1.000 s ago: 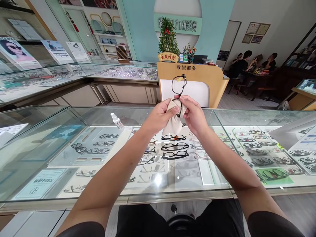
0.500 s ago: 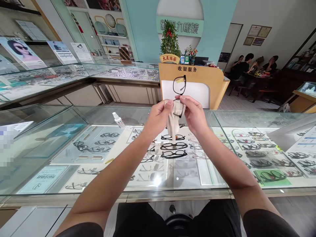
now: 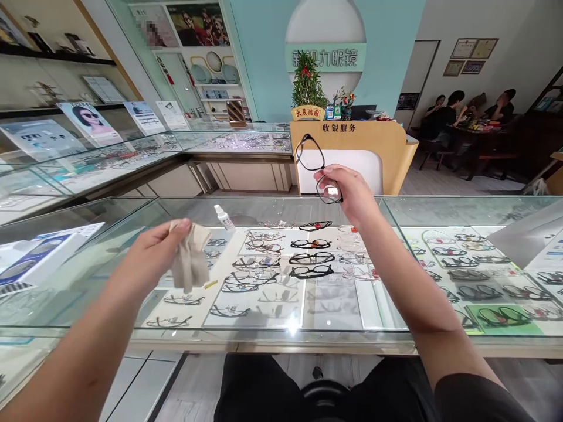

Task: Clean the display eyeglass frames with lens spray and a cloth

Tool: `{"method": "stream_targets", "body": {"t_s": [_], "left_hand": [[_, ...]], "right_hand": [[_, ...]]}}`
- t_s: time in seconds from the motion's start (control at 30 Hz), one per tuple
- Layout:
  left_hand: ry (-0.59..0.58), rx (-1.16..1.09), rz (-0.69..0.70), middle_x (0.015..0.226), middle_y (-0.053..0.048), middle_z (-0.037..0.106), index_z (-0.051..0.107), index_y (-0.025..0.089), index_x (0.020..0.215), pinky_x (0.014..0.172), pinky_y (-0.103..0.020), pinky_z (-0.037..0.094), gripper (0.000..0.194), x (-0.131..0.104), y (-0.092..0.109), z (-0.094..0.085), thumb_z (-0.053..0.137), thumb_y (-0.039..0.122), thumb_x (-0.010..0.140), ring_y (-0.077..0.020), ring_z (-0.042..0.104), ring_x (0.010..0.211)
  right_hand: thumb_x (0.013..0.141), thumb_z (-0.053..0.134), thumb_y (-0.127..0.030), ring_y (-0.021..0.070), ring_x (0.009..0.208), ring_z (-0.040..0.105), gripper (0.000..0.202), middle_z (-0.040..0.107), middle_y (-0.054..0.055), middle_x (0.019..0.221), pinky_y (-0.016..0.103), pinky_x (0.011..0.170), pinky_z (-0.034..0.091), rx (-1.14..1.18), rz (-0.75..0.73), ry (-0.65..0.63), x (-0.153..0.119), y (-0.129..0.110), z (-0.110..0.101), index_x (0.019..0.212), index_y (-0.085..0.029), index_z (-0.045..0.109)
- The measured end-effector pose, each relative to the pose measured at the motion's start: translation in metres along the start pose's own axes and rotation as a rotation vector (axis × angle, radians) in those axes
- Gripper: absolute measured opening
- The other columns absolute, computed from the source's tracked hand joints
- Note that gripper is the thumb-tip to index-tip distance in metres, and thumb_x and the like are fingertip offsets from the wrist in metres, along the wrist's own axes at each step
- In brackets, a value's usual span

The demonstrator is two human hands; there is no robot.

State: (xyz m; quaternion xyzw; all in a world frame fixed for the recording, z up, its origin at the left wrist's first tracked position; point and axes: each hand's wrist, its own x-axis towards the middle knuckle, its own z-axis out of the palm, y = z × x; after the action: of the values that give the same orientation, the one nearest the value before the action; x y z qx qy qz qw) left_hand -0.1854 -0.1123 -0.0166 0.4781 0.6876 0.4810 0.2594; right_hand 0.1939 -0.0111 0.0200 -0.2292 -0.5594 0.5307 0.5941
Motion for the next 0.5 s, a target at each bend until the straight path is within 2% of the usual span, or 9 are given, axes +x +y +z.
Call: {"method": "stream_targets", "body": {"t_s": [0.07, 0.17, 0.2, 0.27, 0.3, 0.33, 0.37, 0.43, 0.5], "left_hand": [[0.017, 0.085, -0.113, 0.072, 0.007, 0.071, 0.074, 0.027, 0.079, 0.067, -0.021, 0.040, 0.059, -0.006, -0.020, -0.014, 0.085, 0.085, 0.075, -0.0177, 0.055, 0.081], [0.055, -0.016, -0.245, 0.074, 0.009, 0.075, 0.075, 0.028, 0.081, 0.066, -0.021, 0.049, 0.058, -0.009, -0.047, -0.026, 0.097, 0.079, 0.063, -0.0180, 0.058, 0.085], [0.065, -0.103, -0.274, 0.075, 0.009, 0.075, 0.075, 0.028, 0.082, 0.067, -0.021, 0.053, 0.053, -0.009, -0.053, -0.027, 0.099, 0.073, 0.065, -0.0172, 0.059, 0.084], [0.077, -0.300, -0.318, 0.075, 0.009, 0.076, 0.076, 0.027, 0.084, 0.068, -0.020, 0.057, 0.032, -0.009, -0.055, -0.026, 0.094, 0.053, 0.082, -0.0147, 0.061, 0.080], [0.084, -0.386, -0.343, 0.074, 0.008, 0.075, 0.075, 0.026, 0.083, 0.067, -0.020, 0.058, 0.020, -0.009, -0.051, -0.023, 0.084, 0.042, 0.092, -0.0138, 0.062, 0.077], [0.081, -0.458, -0.363, 0.072, 0.007, 0.074, 0.074, 0.025, 0.082, 0.064, -0.021, 0.058, 0.018, -0.009, -0.043, -0.019, 0.073, 0.030, 0.099, -0.0134, 0.062, 0.073], [0.069, -0.504, -0.387, 0.071, 0.005, 0.073, 0.073, 0.024, 0.080, 0.062, -0.022, 0.058, 0.024, -0.010, -0.033, -0.012, 0.062, 0.021, 0.102, -0.0136, 0.063, 0.070], [0.040, -0.592, -0.400, 0.071, 0.001, 0.073, 0.069, 0.021, 0.074, 0.059, -0.026, 0.058, 0.029, -0.012, -0.010, 0.006, 0.055, 0.013, 0.098, -0.0155, 0.065, 0.068], [0.004, -0.650, -0.346, 0.073, -0.004, 0.074, 0.073, 0.018, 0.076, 0.056, -0.027, 0.056, 0.021, -0.013, 0.013, 0.029, 0.058, 0.009, 0.089, -0.0172, 0.066, 0.068]], "right_hand": [[0.078, 0.080, -0.041, 0.0169, 0.080, 0.062, 0.018, 0.079, 0.005, 0.094, 0.031, 0.067, 0.048, -0.014, 0.006, -0.020, 0.000, -0.002, 0.000, 0.077, -0.023, 0.079], [0.080, 0.080, -0.041, 0.0168, 0.080, 0.063, 0.019, 0.080, 0.006, 0.094, 0.031, 0.068, 0.048, -0.015, 0.003, -0.051, -0.001, -0.002, -0.001, 0.078, -0.022, 0.081], [0.081, 0.081, -0.041, 0.0167, 0.080, 0.063, 0.019, 0.080, 0.006, 0.093, 0.030, 0.068, 0.048, -0.010, 0.002, -0.059, -0.001, -0.002, -0.001, 0.078, -0.022, 0.081], [0.081, 0.082, -0.042, 0.0165, 0.080, 0.063, 0.019, 0.079, 0.005, 0.090, 0.030, 0.069, 0.048, 0.001, 0.007, -0.075, -0.001, -0.001, 0.000, 0.080, -0.023, 0.082], [0.082, 0.082, -0.043, 0.0163, 0.080, 0.063, 0.021, 0.078, 0.004, 0.089, 0.029, 0.069, 0.048, 0.006, 0.015, -0.087, -0.002, 0.000, 0.001, 0.081, -0.023, 0.083], [0.083, 0.082, -0.045, 0.0161, 0.081, 0.063, 0.022, 0.078, 0.004, 0.090, 0.029, 0.069, 0.047, 0.013, 0.025, -0.101, -0.003, 0.002, 0.002, 0.082, -0.023, 0.083], [0.084, 0.081, -0.045, 0.0158, 0.082, 0.063, 0.023, 0.079, 0.004, 0.093, 0.028, 0.070, 0.047, 0.020, 0.035, -0.119, -0.004, 0.003, 0.004, 0.083, -0.023, 0.084], [0.087, 0.078, -0.045, 0.0155, 0.085, 0.065, 0.023, 0.082, 0.004, 0.102, 0.029, 0.073, 0.048, 0.023, 0.051, -0.154, -0.006, 0.007, 0.008, 0.084, -0.023, 0.084], [0.087, 0.078, -0.041, 0.0159, 0.090, 0.068, 0.019, 0.085, 0.003, 0.109, 0.029, 0.076, 0.049, 0.004, 0.057, -0.173, -0.009, 0.012, 0.013, 0.084, -0.024, 0.085]]}}
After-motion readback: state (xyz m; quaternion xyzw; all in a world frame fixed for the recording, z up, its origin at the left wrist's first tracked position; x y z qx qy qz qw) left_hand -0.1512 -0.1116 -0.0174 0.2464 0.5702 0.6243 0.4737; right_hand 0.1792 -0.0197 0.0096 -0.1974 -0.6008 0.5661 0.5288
